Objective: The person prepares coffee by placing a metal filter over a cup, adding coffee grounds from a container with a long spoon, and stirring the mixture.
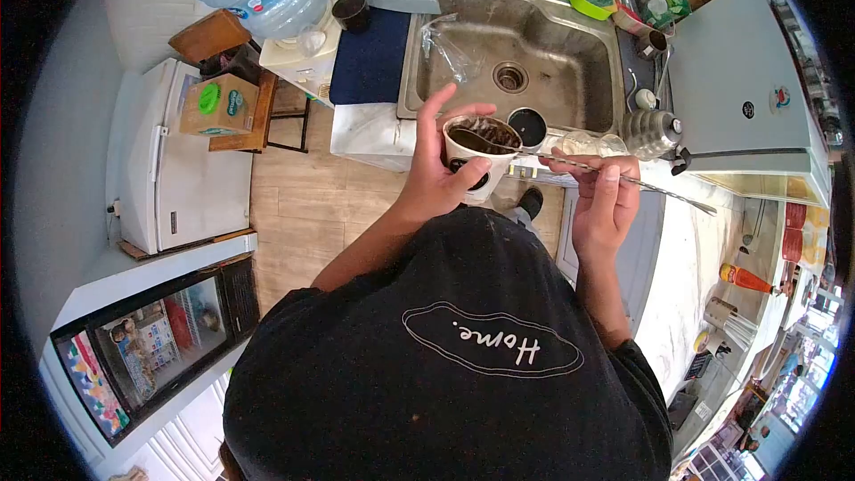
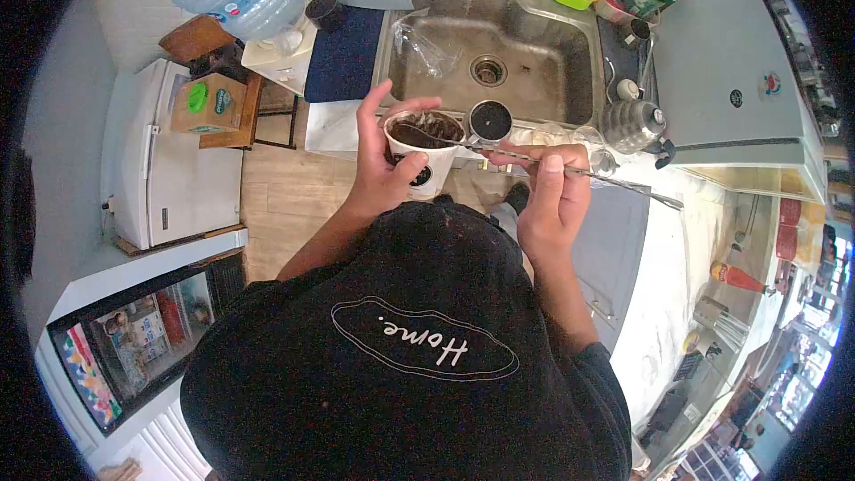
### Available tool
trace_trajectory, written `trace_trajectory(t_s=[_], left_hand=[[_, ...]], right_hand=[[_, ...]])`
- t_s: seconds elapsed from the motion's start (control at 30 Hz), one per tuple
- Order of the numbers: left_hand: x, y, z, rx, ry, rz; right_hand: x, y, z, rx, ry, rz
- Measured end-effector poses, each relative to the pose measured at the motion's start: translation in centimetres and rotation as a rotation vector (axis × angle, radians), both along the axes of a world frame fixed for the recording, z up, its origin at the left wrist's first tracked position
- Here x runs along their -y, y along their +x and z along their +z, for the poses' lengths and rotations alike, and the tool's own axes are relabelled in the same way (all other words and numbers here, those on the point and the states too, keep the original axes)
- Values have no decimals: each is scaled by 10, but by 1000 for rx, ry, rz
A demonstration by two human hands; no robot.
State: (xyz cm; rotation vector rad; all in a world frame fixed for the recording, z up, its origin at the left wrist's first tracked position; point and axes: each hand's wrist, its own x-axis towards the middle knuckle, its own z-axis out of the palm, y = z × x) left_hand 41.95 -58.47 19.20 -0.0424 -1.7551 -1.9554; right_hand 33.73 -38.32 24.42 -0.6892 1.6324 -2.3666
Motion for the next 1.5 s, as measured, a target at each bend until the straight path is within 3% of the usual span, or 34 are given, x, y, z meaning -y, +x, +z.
trace_trajectory(t_s=[0.2, 0.47, 0.67, 0.87, 1.5], left_hand=[[-3, 4, -6, -6, 73, -4], [-5, 13, -3, 8, 106, -10], [-3, 11, -6, -112, -152, 33], [-6, 9, -6, -373, -252, 93], [10, 21, 6, -267, -612, 207]], right_hand=[[-10, 8, 4, -22, 26, -30], [-24, 13, 13, -272, 154, -79], [-26, 17, 23, -405, 203, -71], [-25, 20, 28, -529, 203, -64], [-5, 33, 15, -561, 214, -69]])
